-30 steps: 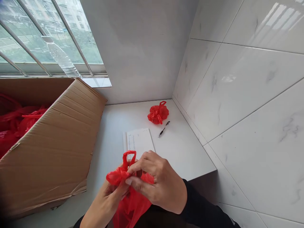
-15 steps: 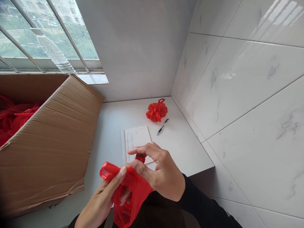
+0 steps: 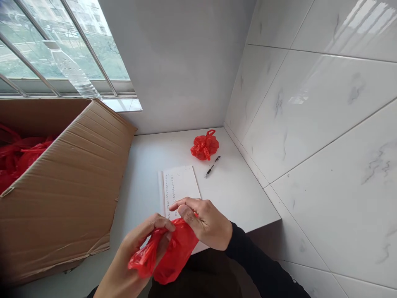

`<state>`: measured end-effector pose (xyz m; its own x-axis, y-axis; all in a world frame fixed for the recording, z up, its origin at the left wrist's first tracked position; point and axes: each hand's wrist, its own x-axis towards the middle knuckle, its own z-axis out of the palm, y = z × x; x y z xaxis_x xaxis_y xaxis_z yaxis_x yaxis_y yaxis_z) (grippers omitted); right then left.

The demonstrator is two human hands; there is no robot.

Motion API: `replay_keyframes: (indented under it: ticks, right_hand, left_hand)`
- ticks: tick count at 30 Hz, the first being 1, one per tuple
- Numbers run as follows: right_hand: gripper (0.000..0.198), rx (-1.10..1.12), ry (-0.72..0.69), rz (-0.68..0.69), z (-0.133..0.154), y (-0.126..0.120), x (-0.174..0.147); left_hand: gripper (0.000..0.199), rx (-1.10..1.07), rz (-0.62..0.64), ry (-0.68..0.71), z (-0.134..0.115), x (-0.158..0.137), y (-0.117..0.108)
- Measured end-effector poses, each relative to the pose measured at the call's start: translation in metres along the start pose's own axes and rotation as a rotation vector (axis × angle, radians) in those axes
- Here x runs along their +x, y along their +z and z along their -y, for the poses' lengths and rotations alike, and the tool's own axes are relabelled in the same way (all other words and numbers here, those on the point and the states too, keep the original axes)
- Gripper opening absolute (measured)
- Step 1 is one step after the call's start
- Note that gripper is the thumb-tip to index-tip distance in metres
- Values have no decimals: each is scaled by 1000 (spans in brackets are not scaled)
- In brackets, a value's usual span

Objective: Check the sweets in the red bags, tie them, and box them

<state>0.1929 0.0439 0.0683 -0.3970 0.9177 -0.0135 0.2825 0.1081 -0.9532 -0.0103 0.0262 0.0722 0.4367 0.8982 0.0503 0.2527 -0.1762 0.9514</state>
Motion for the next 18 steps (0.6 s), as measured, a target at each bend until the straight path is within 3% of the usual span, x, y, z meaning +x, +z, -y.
replay_keyframes:
  ticks: [4, 6, 11, 16, 18]
  right_hand:
    - [38, 89, 85, 151, -15, 5, 2]
    - [38, 126, 82, 228, -20, 8, 3]
    - [31, 161, 59, 122, -18, 9, 5]
    - [34, 295, 18, 255, -14, 6, 6]
    - [27, 321, 51, 220, -15, 8, 7]
  left_hand:
    - [55, 225, -164, 240, 26, -2, 7]
    - [54, 233, -206, 289, 33, -2, 10]
    - [49, 266, -234, 354, 41, -4, 14]
    - [51, 281, -238, 395, 48, -6, 13]
    - [50, 282, -207, 398, 47, -7, 13]
